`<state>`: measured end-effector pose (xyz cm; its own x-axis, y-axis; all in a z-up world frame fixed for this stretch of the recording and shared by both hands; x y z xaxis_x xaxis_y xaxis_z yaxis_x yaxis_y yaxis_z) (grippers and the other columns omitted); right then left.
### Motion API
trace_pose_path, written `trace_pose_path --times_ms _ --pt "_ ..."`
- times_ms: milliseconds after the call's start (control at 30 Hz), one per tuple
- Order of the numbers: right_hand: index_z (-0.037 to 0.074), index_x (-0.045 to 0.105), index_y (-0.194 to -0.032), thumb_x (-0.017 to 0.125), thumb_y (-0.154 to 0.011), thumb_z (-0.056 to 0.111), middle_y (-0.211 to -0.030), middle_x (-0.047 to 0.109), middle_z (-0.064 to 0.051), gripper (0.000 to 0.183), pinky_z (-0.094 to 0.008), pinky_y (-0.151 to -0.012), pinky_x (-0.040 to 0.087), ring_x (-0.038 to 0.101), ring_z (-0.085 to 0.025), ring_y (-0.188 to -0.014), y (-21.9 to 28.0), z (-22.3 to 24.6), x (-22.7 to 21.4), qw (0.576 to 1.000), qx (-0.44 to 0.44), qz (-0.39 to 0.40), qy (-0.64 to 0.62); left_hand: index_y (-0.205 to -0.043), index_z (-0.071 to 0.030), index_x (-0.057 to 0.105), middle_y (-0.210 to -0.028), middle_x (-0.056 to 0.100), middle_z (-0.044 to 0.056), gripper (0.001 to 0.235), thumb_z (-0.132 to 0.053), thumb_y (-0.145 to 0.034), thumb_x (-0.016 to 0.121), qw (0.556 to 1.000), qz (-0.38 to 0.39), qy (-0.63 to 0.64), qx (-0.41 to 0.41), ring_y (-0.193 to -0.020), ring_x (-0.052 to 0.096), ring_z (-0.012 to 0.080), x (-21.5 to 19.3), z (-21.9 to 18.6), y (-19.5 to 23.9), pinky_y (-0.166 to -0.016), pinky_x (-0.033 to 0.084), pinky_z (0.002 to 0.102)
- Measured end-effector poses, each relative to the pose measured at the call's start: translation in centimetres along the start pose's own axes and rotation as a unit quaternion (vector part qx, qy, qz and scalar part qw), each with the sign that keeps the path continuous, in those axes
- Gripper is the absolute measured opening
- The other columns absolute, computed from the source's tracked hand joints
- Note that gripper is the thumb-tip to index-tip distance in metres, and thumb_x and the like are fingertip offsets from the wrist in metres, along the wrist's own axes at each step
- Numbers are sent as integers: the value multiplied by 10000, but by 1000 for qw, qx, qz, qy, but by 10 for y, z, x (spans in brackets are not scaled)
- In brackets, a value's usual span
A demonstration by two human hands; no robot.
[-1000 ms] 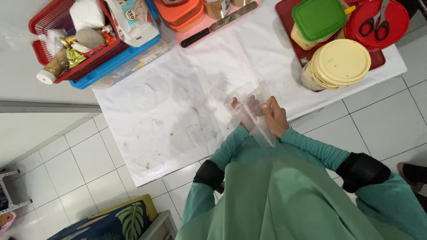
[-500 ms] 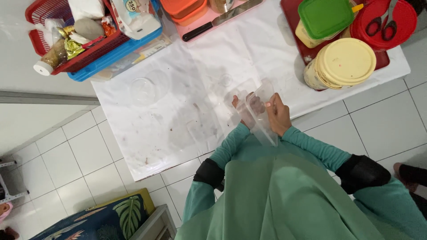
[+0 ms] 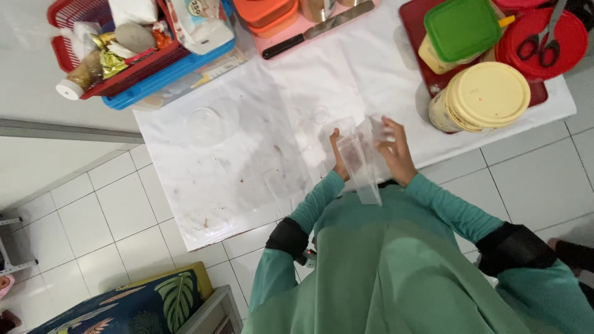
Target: The person transfers ingredients from a plastic container into a plastic bag placed inside another container.
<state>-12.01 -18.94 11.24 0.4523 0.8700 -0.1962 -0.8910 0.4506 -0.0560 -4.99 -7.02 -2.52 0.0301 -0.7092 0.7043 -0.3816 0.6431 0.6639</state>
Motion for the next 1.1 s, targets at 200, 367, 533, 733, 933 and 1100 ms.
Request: trace_pose_path --times_ms 200,367,533,733,933,1100 --pt "57 456 -1548 620 -843 -50 -1608 437 -183 732 -468 -1267 236 306 -361 -1547 -42 95 8 970 -109 215 16 -1291 19 621 -1030 665 151 1122 -951 -816 319 993 81 -85 4 -875 648 276 -20 -2 -14 -753 552 382" --pt "67 600 -1293 692 -806 3 -1327 587 -123 499 -409 -1143 407 558 -295 -1305 -49 107 12 946 -120 293 67 -1206 -32 651 -976 671 110 1021 -923 -841 310 995 37 -89 5 -855 645 244 -17 -3 -7 -736 542 355" --pt "40 589 -1065 693 -795 9 -1073 599 -104 291 -360 -987 485 607 -241 -1060 -46 88 -6 952 -105 267 106 -972 -37 492 -837 515 124 671 -674 -1010 284 937 307 161 35 -691 482 286 -54 15 -38 -558 399 406" --pt "7 603 -923 654 -776 -52 -924 638 -100 166 -382 -858 503 598 -244 -943 -36 73 -35 939 -128 268 171 -932 -146 586 -833 580 85 733 -834 -819 358 999 0 38 12 -703 551 268 -49 0 4 -598 449 403" --pt "-9 599 -831 624 -766 -73 -875 624 -104 95 -372 -774 490 592 -245 -868 -6 51 -71 954 -135 217 157 -1006 -64 652 -866 624 128 976 -992 -837 400 994 46 81 58 -768 606 312 -103 10 -34 -692 525 466" --pt "32 534 -886 527 -911 -112 -933 552 -87 145 -295 -807 453 529 -157 -863 27 -40 -119 999 -36 6 26 -1029 -77 662 -928 649 114 919 -914 -757 398 987 -134 31 83 -851 634 316 -63 -28 9 -810 543 485"
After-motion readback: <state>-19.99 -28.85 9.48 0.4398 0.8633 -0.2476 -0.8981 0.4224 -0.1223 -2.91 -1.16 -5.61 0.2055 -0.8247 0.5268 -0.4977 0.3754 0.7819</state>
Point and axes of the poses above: each hand's wrist, its own y-axis away from the middle knuckle, its own x-axis out of the palm, z = x × y, the point moved 6 cm from there along -y, towards the middle knuckle
